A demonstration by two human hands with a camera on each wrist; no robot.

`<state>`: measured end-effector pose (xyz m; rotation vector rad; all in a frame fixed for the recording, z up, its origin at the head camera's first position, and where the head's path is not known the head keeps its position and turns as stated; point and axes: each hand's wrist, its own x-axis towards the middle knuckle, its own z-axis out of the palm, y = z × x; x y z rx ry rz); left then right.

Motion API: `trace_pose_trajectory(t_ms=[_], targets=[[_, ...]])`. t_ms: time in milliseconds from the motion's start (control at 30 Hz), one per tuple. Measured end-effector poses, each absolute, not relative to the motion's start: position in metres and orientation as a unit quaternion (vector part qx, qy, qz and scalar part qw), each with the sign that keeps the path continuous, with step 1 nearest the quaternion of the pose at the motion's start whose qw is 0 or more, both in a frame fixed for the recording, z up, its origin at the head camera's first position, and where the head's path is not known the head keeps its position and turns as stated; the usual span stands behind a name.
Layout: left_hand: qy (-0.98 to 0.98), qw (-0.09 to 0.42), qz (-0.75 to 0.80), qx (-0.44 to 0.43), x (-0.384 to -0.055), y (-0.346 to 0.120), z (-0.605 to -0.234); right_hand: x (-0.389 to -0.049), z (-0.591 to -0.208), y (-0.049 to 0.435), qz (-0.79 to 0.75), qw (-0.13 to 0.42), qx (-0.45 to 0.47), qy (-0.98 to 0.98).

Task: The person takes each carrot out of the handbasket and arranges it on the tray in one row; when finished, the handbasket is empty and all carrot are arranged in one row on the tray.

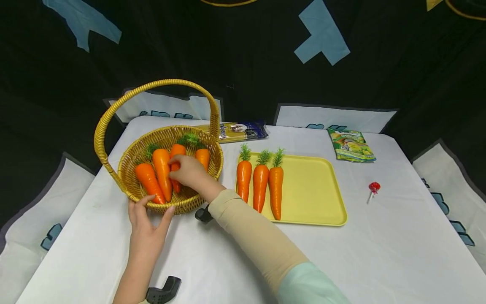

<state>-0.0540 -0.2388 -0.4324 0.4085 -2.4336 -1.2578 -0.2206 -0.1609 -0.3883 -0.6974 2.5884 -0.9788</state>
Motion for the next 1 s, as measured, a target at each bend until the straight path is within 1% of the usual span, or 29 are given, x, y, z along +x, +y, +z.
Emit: trace_pose_trajectory(t_ms=[467, 700, 833, 1000], targets=[[-0.864, 0.171, -0.451, 0.148, -0.054, -0.238, -0.43, -0.214, -0.369, -0.129, -0.459, 0.123, -0.247, 0.845], [-0.861, 0.166, -0.455, 0.152, -0.054, -0.238, -0.43, -0.207, -0.358, -0.098, -0.515, 0.106, -0.268, 0.807], [-0.861, 0.163, -0.456, 0.154, -0.055, -0.238, -0.431, -0.202, -0.353, -0.077, -0.551, 0.101, -0.264, 0.785], [-0.863, 0.165, -0.453, 0.154, -0.055, -0.238, -0.431, -0.194, -0.348, -0.049, -0.582, 0.112, -0.257, 0.764]])
